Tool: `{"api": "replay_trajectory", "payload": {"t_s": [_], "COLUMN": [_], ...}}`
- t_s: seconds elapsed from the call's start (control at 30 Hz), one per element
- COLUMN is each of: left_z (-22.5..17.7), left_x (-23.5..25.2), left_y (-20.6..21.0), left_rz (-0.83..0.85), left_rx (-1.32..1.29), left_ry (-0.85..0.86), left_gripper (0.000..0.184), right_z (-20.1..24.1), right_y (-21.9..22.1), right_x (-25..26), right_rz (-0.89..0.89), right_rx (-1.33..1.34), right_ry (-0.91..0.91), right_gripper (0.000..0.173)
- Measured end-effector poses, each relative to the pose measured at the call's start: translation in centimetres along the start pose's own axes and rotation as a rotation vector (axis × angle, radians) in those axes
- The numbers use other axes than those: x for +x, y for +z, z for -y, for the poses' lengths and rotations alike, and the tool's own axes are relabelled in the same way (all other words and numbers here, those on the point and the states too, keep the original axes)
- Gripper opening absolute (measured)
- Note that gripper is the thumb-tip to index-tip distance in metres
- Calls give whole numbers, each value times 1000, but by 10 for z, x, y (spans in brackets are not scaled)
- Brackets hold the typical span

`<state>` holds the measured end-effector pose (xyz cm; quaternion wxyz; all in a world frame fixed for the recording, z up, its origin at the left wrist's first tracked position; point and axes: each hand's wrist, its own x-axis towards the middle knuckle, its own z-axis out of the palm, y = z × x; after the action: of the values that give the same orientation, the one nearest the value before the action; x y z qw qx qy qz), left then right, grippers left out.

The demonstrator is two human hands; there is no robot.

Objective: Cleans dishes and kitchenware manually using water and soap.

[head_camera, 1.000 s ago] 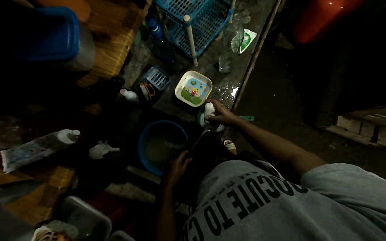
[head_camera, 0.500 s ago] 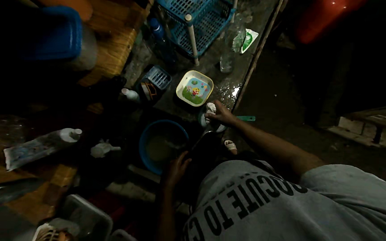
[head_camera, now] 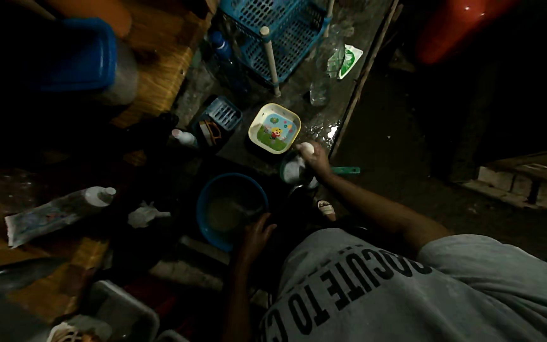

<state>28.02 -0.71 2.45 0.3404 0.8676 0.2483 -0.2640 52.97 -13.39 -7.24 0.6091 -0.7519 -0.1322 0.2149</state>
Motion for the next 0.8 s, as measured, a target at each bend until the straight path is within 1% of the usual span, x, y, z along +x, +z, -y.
{"api": "replay_trajectory", "payload": {"t_s": [0.03, 0.1, 0.17, 0.2, 0.23, 0.27, 0.3, 0.37, 0.43, 0.47, 0.5, 0.57, 0.6, 0.63, 0.67, 0.7, 0.73, 0.8], "left_z": [6, 17, 30, 35, 39, 43, 48, 53, 52, 51, 50, 42, 34, 24, 13, 2, -6, -14], "left_x": [5, 13, 18, 17, 15, 12, 9, 4, 2, 1, 2, 1, 0, -1, -3, -4, -6, -7], "left_y": [4, 9, 16, 18, 17, 14, 11, 4, -4, -8, -11, -16, -20, -24, -28, -32, -34, -34], "left_rz": [38, 164, 292, 338, 346, 323, 286, 227, 176, 146, 120, 65, 44, 27, 12, -2, -23, -69], "left_rx": [-83, -313, -513, -590, -592, -544, -470, -315, -184, -125, -71, 37, 98, 162, 227, 295, 362, 444], "left_ry": [17, -10, -37, -43, -60, -81, -91, -146, -177, -173, -161, -144, -152, -176, -198, -217, -223, -210], "left_gripper": [49, 42, 30, 29, 27, 32, 38, 46, 46, 45, 44, 44, 44, 45, 46, 46, 46, 45], "right_z": [3, 17, 39, 47, 49, 47, 44, 41, 46, 54, 63, 75, 72, 66, 56, 46, 39, 34], "right_y": [2, 5, 4, 1, -3, -7, -10, -19, -28, -27, -26, -20, -16, -10, -2, 7, 14, 18], "right_x": [3, 7, 7, 7, 9, 12, 16, 22, 23, 20, 15, 1, -2, -2, 0, 1, 2, 10], "right_rz": [-84, -189, -223, -205, -151, -92, -66, 10, 139, 183, 244, 403, 508, 617, 685, 694, 683, 680], "right_rx": [78, 218, 300, 358, 411, 437, 431, 355, 296, 270, 234, 62, -67, -270, -522, -748, -881, -992], "right_ry": [45, 112, 246, 307, 344, 364, 381, 343, 276, 237, 183, -6, -147, -304, -466, -589, -662, -723], "right_gripper": [38, 44, 56, 60, 64, 64, 64, 64, 65, 62, 58, 45, 39, 38, 40, 43, 47, 50]}}
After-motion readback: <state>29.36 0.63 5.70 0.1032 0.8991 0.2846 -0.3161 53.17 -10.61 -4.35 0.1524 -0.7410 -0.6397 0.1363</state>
